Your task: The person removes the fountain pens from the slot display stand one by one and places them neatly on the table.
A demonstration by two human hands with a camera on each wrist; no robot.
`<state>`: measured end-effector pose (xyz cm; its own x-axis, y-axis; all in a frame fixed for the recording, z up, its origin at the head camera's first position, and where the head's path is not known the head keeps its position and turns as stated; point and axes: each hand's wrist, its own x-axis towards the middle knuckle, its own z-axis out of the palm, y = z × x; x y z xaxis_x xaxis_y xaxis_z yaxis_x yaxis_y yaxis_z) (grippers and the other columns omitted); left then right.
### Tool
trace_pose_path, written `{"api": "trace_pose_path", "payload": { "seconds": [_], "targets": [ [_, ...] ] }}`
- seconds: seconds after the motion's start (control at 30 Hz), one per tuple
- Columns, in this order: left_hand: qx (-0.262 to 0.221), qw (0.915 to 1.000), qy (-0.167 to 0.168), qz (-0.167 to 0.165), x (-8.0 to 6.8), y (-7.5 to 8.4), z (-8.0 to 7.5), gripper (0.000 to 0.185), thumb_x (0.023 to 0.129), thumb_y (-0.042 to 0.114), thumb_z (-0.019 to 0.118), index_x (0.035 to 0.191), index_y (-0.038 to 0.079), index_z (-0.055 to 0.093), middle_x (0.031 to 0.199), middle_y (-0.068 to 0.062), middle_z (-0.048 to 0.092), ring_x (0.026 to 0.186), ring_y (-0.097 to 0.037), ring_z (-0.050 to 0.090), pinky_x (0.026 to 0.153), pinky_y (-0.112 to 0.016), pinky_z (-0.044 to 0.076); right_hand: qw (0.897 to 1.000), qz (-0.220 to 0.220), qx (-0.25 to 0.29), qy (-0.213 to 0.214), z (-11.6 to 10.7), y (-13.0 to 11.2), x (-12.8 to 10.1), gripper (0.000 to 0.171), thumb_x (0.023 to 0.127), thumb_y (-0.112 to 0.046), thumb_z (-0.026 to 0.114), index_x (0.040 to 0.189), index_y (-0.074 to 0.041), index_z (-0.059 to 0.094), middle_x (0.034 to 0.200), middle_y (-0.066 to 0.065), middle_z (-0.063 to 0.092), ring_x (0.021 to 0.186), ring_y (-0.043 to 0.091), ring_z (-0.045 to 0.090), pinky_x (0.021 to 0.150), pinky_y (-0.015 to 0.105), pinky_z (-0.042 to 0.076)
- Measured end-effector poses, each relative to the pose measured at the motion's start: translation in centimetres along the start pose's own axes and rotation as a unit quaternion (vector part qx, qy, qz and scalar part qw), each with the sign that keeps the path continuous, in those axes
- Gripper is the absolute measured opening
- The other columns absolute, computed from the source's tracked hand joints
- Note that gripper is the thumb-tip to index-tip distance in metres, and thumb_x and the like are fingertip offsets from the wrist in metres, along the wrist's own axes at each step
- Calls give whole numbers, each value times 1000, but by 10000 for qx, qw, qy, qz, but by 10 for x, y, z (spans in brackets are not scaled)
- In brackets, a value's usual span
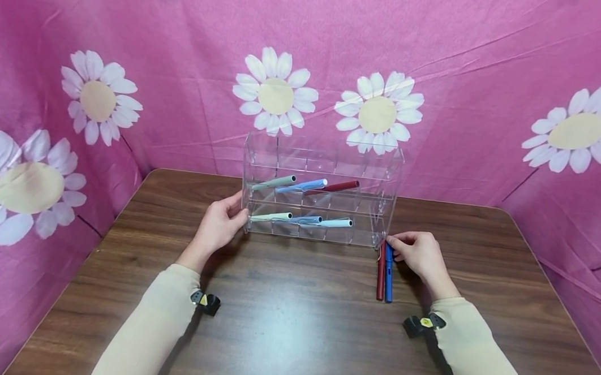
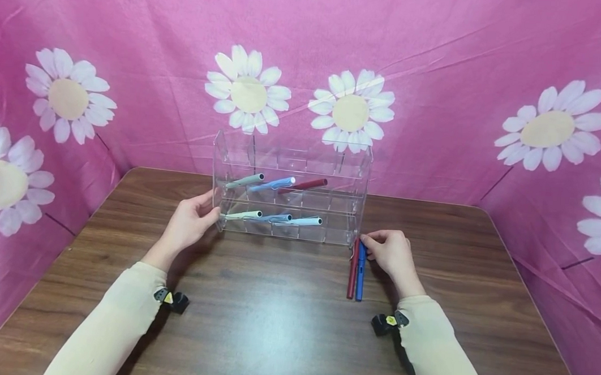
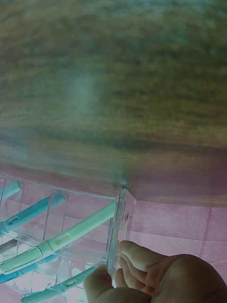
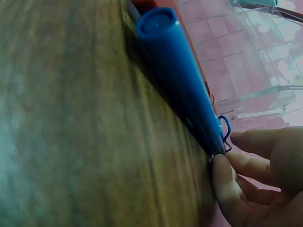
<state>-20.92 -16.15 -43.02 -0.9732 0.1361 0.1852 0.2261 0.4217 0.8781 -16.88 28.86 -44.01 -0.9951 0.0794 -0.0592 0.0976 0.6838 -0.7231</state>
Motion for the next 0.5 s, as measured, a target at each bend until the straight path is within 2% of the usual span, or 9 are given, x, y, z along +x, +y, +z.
{"api": "trace_pose_path", "payload": {
  "seconds": [0.13, 0.3, 0.4, 0.5],
  "targets": [
    [-9, 10000, -5, -1, 0, -1, 0, 54, 101, -1, 60, 154, -5, 54, 141, -28, 65, 135, -38, 64, 113, -42, 51, 9998, -50, 168, -34, -1, -1, -3, 36, 107, -19, 67, 116, 15, 76, 83, 17, 80, 63, 8, 72, 60, 23, 61],
    [49, 10000, 32, -1, 0, -1, 0, 53, 101, 0, 61, 154, -5, 55, 140, -27, 66, 133, -36, 64, 113, -43, 51, 9943, -25, 1060, -70, -3, 2, -8, 37, 109, -12, 62, 124, 21, 68, 92, 23, 79, 66, 5, 73, 65, 26, 65],
    [-26, 10000, 33, 39, 0, -1, 1, 53, 100, -1, 60, 153, -6, 54, 140, -28, 66, 133, -38, 64, 112, -44, 52, 9886, -90, 1501, 36, -5, 4, -11, 37, 109, -10, 60, 126, 23, 65, 91, 16, 79, 68, 3, 73, 67, 26, 66],
    [-129, 9999, 42, 89, 0, -1, 1, 53, 100, -2, 59, 153, -7, 54, 139, -30, 66, 133, -40, 64, 111, -44, 53, 9841, -255, 1746, 175, -8, 5, -14, 37, 110, -9, 59, 127, 23, 65, 87, 2, 79, 70, 3, 72, 67, 26, 66]
  ]
}}
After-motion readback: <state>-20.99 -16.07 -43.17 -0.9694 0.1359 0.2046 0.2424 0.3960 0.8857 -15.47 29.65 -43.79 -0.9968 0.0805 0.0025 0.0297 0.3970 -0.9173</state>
